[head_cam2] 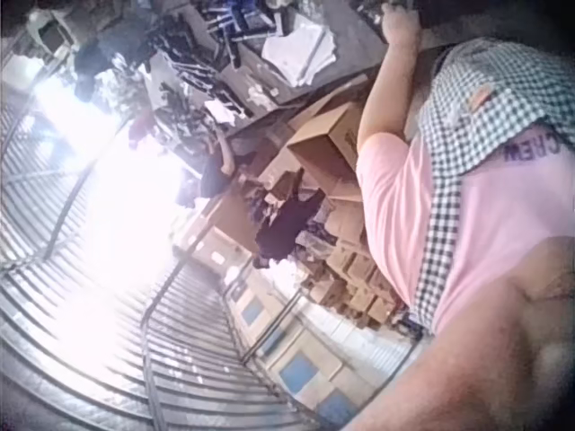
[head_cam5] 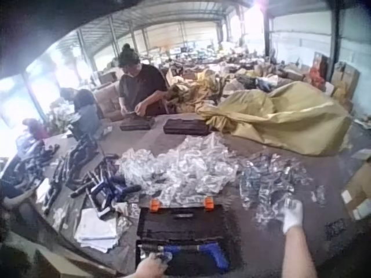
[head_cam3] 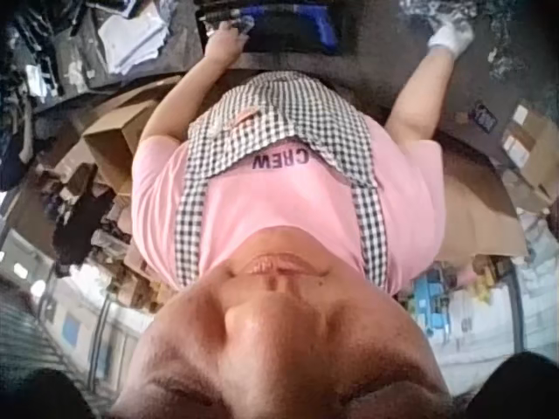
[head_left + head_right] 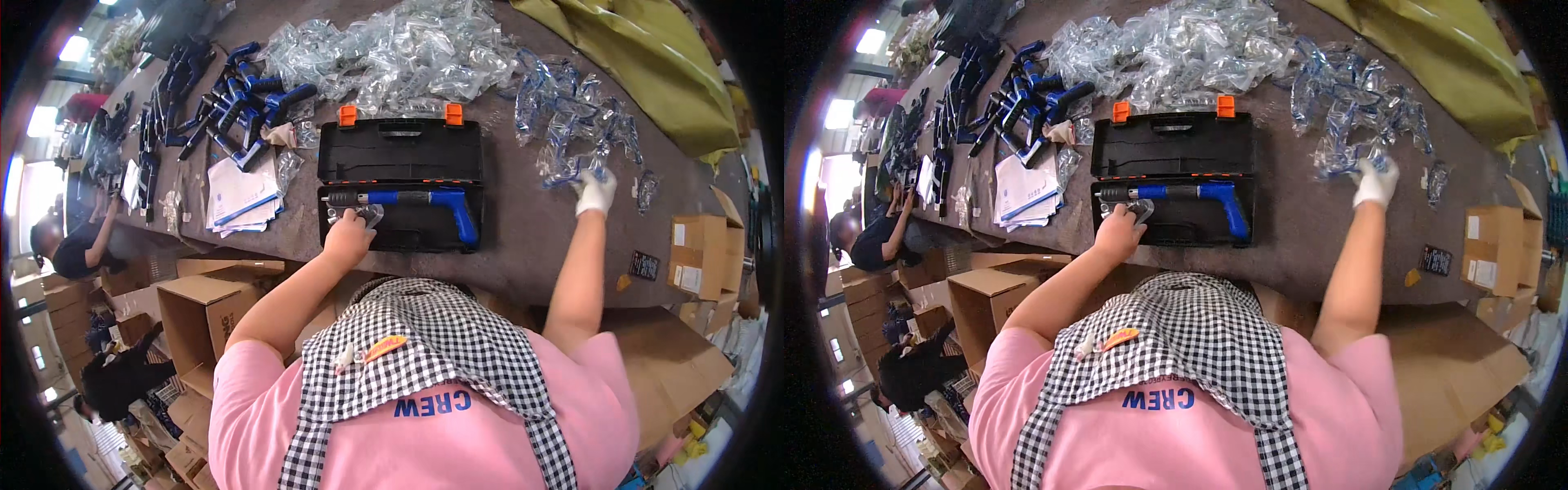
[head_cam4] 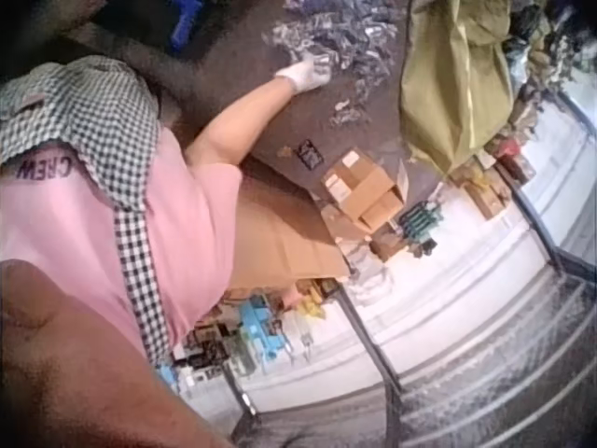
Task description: Packing handheld tools, user manuals, and components into plastic carrying cases and then into cardboard boxes on an assembly line.
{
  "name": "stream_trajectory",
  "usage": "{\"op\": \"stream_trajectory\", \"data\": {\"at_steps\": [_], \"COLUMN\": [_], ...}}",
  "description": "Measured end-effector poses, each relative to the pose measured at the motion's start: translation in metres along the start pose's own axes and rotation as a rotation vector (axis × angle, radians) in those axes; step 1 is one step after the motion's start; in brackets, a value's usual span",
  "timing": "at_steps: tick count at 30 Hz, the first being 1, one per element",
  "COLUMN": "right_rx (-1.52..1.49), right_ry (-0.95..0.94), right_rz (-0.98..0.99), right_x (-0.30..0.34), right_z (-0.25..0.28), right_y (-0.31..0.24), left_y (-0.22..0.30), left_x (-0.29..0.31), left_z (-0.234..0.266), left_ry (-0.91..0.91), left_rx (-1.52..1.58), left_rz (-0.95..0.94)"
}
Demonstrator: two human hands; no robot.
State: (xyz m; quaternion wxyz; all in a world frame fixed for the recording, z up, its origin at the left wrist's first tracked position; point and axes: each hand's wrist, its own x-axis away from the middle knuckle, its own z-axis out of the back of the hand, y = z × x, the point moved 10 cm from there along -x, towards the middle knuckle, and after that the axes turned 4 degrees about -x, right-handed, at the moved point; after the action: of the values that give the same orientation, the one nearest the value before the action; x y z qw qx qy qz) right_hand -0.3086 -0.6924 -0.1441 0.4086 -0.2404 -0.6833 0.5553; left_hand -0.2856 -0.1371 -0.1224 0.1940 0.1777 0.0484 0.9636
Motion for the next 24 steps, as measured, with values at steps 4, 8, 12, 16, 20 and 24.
{"op": "stream_trajectory", "data": {"at_steps": [4,8,12,16,20,24], "right_rx": [-0.498,-0.402,-0.171,0.590,1.202,1.405], "right_ry": [-0.254,-0.371,-0.437,-0.403,-0.617,-0.561], "right_rz": [-0.012,-0.075,0.186,0.576,0.755,1.028], "right_x": [0.138,0.242,0.253,0.276,0.299,0.317], "right_z": [-0.080,-0.159,-0.185,-0.175,-0.201,-0.225], "right_y": [0.004,0.056,0.111,0.068,0.064,0.044], "left_y": [0.003,0.009,0.011,0.010,0.022,0.025], "left_x": [0.014,-0.001,-0.024,-0.016,0.005,-0.019], "left_z": [0.020,-0.013,-0.014,0.024,0.061,0.011], "left_ry": [0.172,0.061,0.133,0.352,0.444,0.233], "left_rx": [0.220,0.053,-0.087,0.041,0.340,0.330], "left_rz": [-0.097,-0.284,-0.200,-0.214,-0.532,-0.586]}}
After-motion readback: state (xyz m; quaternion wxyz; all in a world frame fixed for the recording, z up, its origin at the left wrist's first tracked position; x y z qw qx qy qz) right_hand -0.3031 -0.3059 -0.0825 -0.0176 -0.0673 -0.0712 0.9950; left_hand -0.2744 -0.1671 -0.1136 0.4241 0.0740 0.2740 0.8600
